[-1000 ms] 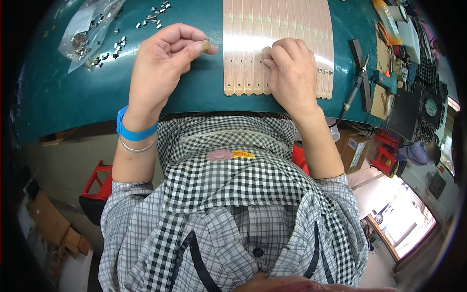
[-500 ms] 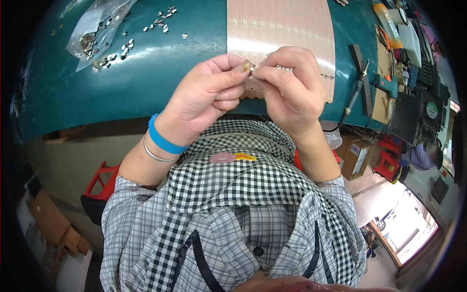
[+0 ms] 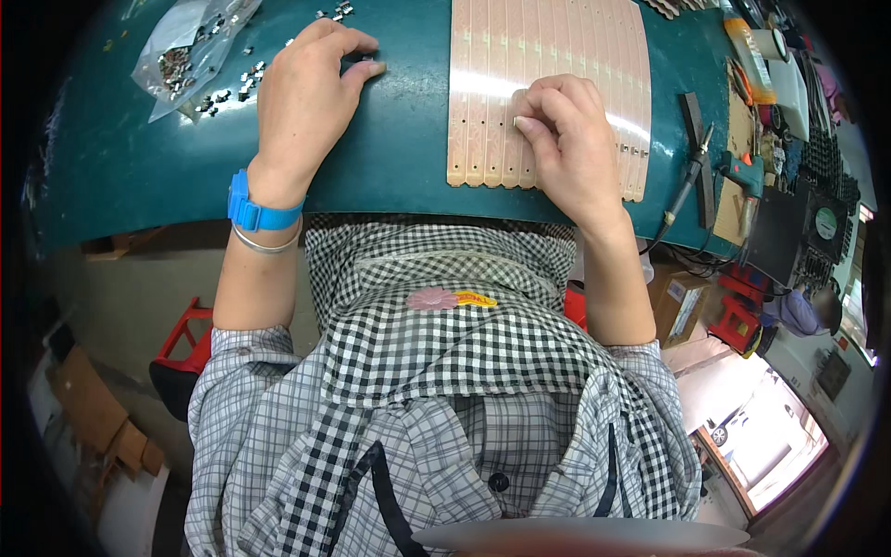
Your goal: The person assembles electronic components onto LED light strips by soldering them together with a soldering iron.
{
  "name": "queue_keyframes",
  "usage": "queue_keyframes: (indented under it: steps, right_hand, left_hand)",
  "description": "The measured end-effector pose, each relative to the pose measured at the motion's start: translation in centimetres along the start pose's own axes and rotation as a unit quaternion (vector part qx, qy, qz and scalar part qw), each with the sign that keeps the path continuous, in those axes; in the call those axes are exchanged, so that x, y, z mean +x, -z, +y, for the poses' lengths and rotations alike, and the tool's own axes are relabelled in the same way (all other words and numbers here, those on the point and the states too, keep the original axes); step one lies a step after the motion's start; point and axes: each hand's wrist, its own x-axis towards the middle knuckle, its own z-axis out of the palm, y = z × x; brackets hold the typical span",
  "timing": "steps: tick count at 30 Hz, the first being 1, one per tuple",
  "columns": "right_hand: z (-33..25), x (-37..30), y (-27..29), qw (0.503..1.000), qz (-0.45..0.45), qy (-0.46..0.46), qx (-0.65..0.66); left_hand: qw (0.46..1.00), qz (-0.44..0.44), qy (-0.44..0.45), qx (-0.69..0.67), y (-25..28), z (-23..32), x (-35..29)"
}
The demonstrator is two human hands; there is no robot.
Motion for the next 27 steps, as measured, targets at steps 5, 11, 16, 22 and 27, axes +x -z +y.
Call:
queue_keyframes:
  steps: [5, 11, 16, 22, 27]
  right_hand:
    - [0.2, 0.0, -0.3, 0.999, 0.004, 0.034, -0.041]
    - [0.0, 0.1, -0.1, 0.996, -0.017, 0.049, -0.074]
    - [0.1, 0.2, 0.0, 0.995, -0.027, 0.057, -0.083]
    - [0.0, 0.1, -1.0, 0.989, -0.019, 0.062, -0.134]
    - [0.0, 0.1, -0.9, 0.989, -0.014, 0.054, -0.138]
  left_hand:
    - [0.999, -0.029, 0.023, 0.011, -0.3, -0.2, -0.3]
    - [1.000, -0.003, -0.016, -0.011, -0.8, -0.9, -0.3]
    - [1.000, 0.020, -0.002, -0.022, -0.8, -1.1, -0.2]
    - [0.984, -0.013, 0.136, -0.118, -0.1, -0.1, 0.0]
    - [0.927, -0.013, 0.143, -0.346, 0.4, 1.9, -0.2]
